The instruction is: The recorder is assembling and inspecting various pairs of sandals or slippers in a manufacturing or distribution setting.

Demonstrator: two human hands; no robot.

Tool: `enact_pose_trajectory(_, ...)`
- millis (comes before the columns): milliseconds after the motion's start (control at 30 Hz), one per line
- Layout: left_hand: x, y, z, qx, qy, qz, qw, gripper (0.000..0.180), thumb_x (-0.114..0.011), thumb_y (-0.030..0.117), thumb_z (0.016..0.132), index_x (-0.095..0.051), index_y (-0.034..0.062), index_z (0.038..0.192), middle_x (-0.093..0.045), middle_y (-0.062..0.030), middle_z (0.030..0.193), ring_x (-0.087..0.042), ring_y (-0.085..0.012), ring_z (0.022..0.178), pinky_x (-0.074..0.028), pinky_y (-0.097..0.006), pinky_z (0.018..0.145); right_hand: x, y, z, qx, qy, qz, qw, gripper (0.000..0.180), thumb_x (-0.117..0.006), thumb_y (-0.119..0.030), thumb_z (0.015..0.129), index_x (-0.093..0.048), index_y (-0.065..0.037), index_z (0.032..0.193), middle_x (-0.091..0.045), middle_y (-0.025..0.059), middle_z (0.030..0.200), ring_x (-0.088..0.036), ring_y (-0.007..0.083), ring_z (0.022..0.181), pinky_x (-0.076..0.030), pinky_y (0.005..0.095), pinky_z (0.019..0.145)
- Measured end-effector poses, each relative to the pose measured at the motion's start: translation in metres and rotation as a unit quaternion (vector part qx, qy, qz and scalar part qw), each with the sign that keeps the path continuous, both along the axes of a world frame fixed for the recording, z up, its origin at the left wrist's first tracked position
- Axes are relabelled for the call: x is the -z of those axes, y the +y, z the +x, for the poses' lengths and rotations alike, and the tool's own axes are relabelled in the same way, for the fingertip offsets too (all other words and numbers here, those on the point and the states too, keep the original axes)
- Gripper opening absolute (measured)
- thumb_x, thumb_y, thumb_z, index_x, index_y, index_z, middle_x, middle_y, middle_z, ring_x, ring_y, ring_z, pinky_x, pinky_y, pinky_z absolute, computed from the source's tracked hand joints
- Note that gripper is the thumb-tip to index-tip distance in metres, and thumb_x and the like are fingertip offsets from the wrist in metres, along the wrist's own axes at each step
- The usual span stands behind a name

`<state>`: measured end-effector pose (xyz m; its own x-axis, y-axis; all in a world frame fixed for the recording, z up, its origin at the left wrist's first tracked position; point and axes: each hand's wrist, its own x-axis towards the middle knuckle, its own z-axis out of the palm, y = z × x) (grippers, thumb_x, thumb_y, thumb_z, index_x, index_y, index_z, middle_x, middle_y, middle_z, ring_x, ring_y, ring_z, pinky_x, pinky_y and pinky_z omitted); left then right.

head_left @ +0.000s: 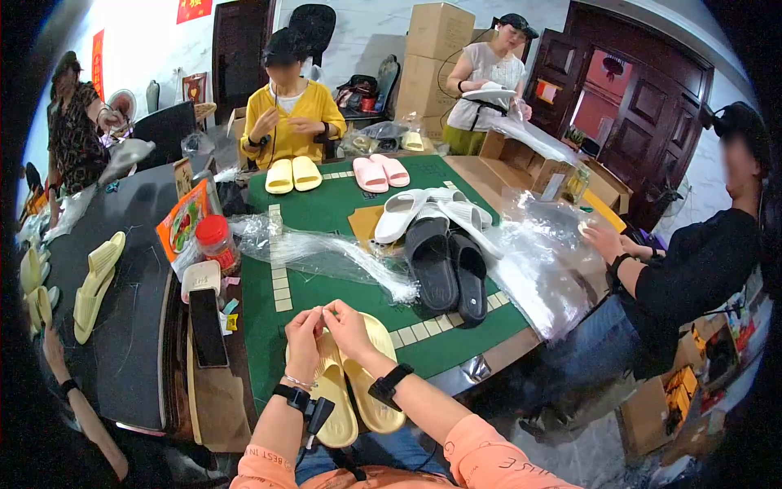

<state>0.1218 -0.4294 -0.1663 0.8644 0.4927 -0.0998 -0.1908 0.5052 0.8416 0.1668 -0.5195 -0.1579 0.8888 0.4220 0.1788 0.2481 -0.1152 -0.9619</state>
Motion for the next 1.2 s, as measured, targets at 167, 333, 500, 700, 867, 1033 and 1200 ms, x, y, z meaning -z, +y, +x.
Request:
enact_pose_trajectory(167,0.010,0.009,0.000,-0.045,0.007,-0.002,0.999,0.010,-0.058,0.011,0.081,-0.059,0.0028,0.076,-0.046,0.0050,0.058,-0.038,-0.0034,0.051,-0.029,-0.018,0.046,-0.037,-0.013,-0.027,0.074,-0.355,-0.156,0.919,0.028,-0.055,-0.013,0.077,-0.047,-0.002,0.102,-0.054,0.0151,0.097,-0.048,0.0329,0.092,-0.039,0.0400,0.080)
enact_pose_trajectory(333,0.019,0.007,0.008,-0.069,0.003,-0.009,0.998,0.015,-0.054,0.012,0.085,-0.058,0.0002,0.092,-0.048,0.0020,0.064,-0.041,-0.0048,0.054,-0.031,-0.019,0.047,-0.067,-0.074,-0.072,-0.240,-0.041,-0.426,0.872,0.039,-0.056,-0.023,0.078,-0.046,-0.003,0.111,-0.051,0.0164,0.097,-0.047,0.0349,0.096,-0.039,0.0428,0.081)
enact_pose_trajectory(500,0.003,0.009,0.011,-0.007,0.002,0.085,0.996,0.020,-0.050,0.015,0.086,-0.057,0.0019,0.100,-0.046,0.0021,0.063,-0.039,-0.0051,0.055,-0.031,-0.018,0.050,-0.024,-0.070,-0.087,-0.240,-0.192,-0.416,0.856,0.051,-0.053,-0.031,0.079,-0.041,-0.004,0.120,-0.039,0.0313,0.108,-0.041,0.0455,0.102,-0.035,0.0456,0.089)
enact_pose_trajectory(700,-0.013,0.023,0.017,0.020,0.062,0.154,0.986,0.031,-0.051,0.019,0.086,-0.053,0.0026,0.112,-0.056,-0.0017,0.085,-0.047,-0.0072,0.070,-0.038,-0.019,0.061,0.001,-0.064,-0.078,-0.164,-0.260,-0.384,0.871,0.046,-0.053,-0.024,0.076,-0.045,0.006,0.111,-0.040,0.0322,0.107,-0.043,0.0448,0.099,-0.037,0.0465,0.086)
enact_pose_trajectory(867,-0.030,0.068,0.030,0.009,0.126,0.261,0.957,0.034,-0.049,0.015,0.084,-0.051,0.0028,0.116,-0.055,-0.0071,0.107,-0.053,-0.0125,0.087,-0.042,-0.023,0.071,-0.042,-0.095,-0.012,-0.087,-0.281,-0.270,0.917,0.012,-0.056,-0.006,0.065,-0.058,0.002,0.074,-0.054,0.0218,0.070,-0.053,0.0323,0.065,-0.045,0.0412,0.062)
enact_pose_trajectory(1033,-0.003,0.058,0.046,0.044,0.065,0.573,0.816,0.029,-0.057,0.012,0.075,-0.058,0.0064,0.104,-0.056,-0.0129,0.100,-0.054,-0.0251,0.094,-0.044,-0.033,0.080,-0.084,-0.155,0.117,0.157,-0.197,-0.360,0.898,0.027,-0.056,-0.024,0.077,-0.057,0.001,0.086,-0.057,0.0221,0.080,-0.056,0.0368,0.074,-0.046,0.0420,0.067)
enact_pose_trajectory(1200,-0.007,0.001,0.076,0.057,0.033,0.823,0.564,0.028,-0.058,0.006,0.069,-0.057,0.0062,0.097,-0.054,-0.0104,0.090,-0.058,-0.0258,0.077,-0.047,-0.036,0.066,-0.052,-0.234,0.190,0.262,-0.240,-0.427,0.831,0.044,-0.057,-0.024,0.075,-0.047,0.004,0.107,-0.053,0.0291,0.097,-0.053,0.0402,0.089,-0.044,0.0426,0.077)
